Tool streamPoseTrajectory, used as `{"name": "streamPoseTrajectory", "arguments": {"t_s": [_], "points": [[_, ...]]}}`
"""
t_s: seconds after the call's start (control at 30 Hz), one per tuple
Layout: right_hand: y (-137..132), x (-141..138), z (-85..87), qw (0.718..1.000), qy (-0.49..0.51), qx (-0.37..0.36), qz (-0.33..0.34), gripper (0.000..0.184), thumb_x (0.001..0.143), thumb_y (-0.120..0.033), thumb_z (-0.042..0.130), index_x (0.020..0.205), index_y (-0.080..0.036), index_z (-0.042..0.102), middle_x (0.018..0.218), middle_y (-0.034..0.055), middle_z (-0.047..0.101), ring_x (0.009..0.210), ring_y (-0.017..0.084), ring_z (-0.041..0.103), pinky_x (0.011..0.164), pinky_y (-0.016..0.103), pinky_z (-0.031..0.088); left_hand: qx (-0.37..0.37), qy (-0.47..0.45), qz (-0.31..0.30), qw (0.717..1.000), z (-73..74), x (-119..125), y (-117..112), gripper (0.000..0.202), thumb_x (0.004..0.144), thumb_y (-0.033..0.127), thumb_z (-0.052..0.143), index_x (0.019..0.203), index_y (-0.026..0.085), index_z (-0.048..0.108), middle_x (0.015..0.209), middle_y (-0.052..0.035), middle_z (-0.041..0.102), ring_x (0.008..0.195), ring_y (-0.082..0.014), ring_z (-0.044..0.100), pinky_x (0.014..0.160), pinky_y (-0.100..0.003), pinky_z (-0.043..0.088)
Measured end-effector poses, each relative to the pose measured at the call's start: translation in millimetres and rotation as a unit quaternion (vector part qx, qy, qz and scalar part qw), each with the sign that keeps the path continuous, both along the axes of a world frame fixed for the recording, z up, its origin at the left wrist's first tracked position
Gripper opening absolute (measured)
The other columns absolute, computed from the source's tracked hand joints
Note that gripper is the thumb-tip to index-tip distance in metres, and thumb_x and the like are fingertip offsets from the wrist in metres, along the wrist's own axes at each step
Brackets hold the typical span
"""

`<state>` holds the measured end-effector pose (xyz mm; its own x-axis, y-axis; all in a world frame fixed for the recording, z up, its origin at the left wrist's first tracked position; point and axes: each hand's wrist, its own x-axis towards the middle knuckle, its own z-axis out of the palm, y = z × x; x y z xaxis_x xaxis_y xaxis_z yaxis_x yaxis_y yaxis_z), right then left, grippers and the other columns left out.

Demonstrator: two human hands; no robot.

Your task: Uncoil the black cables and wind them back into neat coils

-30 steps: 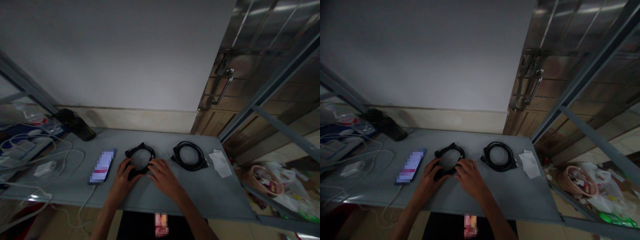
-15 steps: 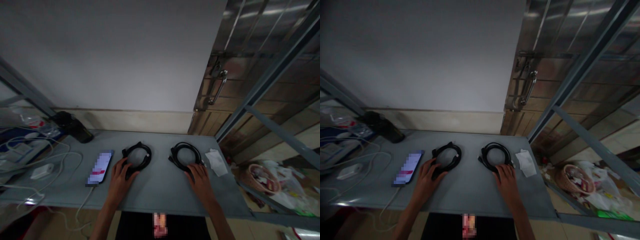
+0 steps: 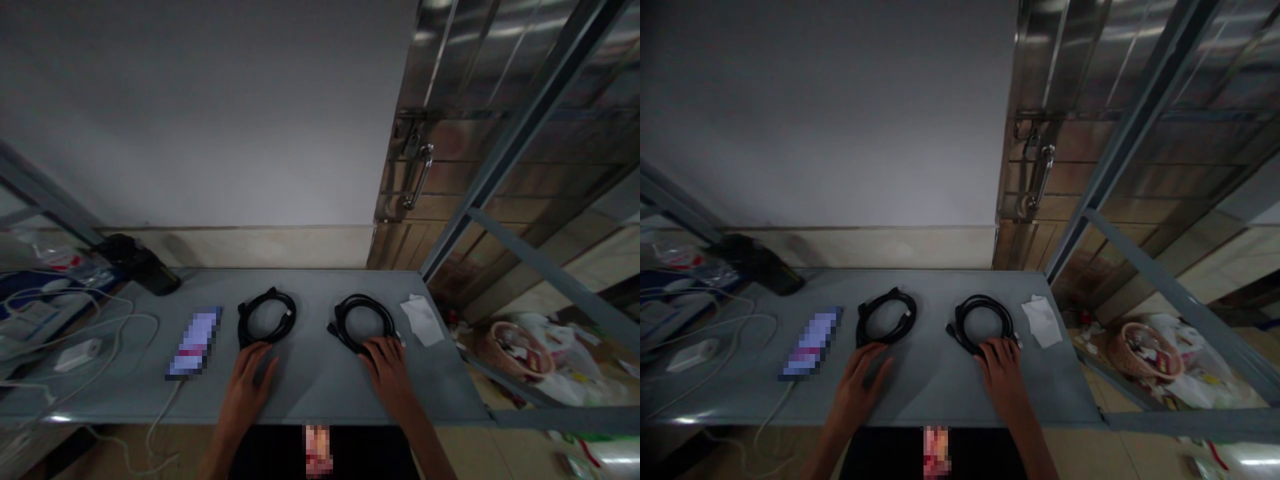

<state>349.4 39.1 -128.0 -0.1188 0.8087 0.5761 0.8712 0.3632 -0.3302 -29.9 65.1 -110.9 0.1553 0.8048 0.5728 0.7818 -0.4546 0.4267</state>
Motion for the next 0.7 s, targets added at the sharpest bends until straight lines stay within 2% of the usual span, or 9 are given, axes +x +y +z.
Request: {"name": "streamPoseTrajectory", "arguments": {"t_s": [0.23,0.5,0.7], "points": [[1.0,0.0,1.0,1.0,0.019,0.023,0.006,0.017,0.121,-0.031,0.048,0.125,-0.025,0.063,0.117,0.007,0.077,0.113,0.028,0.073,0.113,0.054,0.049,-0.007,-0.029,0.022,0.999,-2.1,-3.3,2.5,0.027,0.111,0.044,0.067,0.131,0.028,0.073,0.129,-0.0105,0.074,0.119,-0.03,0.077,0.109,-0.051,0.065],[-2.4,0.9,4.8,0.999,0.037,0.025,0.003,0.011,0.117,-0.032,0.057,0.124,-0.026,0.063,0.114,0.0082,0.077,0.113,0.03,0.073,0.107,0.051,0.056,-0.008,-0.028,0.025,0.999,-4.1,-3.9,2.4,0.025,0.111,0.043,0.066,0.129,0.028,0.074,0.13,-0.0106,0.074,0.12,-0.0303,0.077,0.11,-0.053,0.065],[-2.5,0.5,3.2,0.999,0.042,0.032,0.004,0.012,0.118,-0.035,0.056,0.122,-0.025,0.062,0.113,0.008,0.077,0.112,0.031,0.072,0.106,0.051,0.056,-0.007,-0.037,0.024,0.999,-6.1,-5.6,2.8,0.024,0.111,0.044,0.066,0.125,0.028,0.076,0.13,-0.0107,0.074,0.119,-0.0289,0.078,0.11,-0.051,0.065]]}}
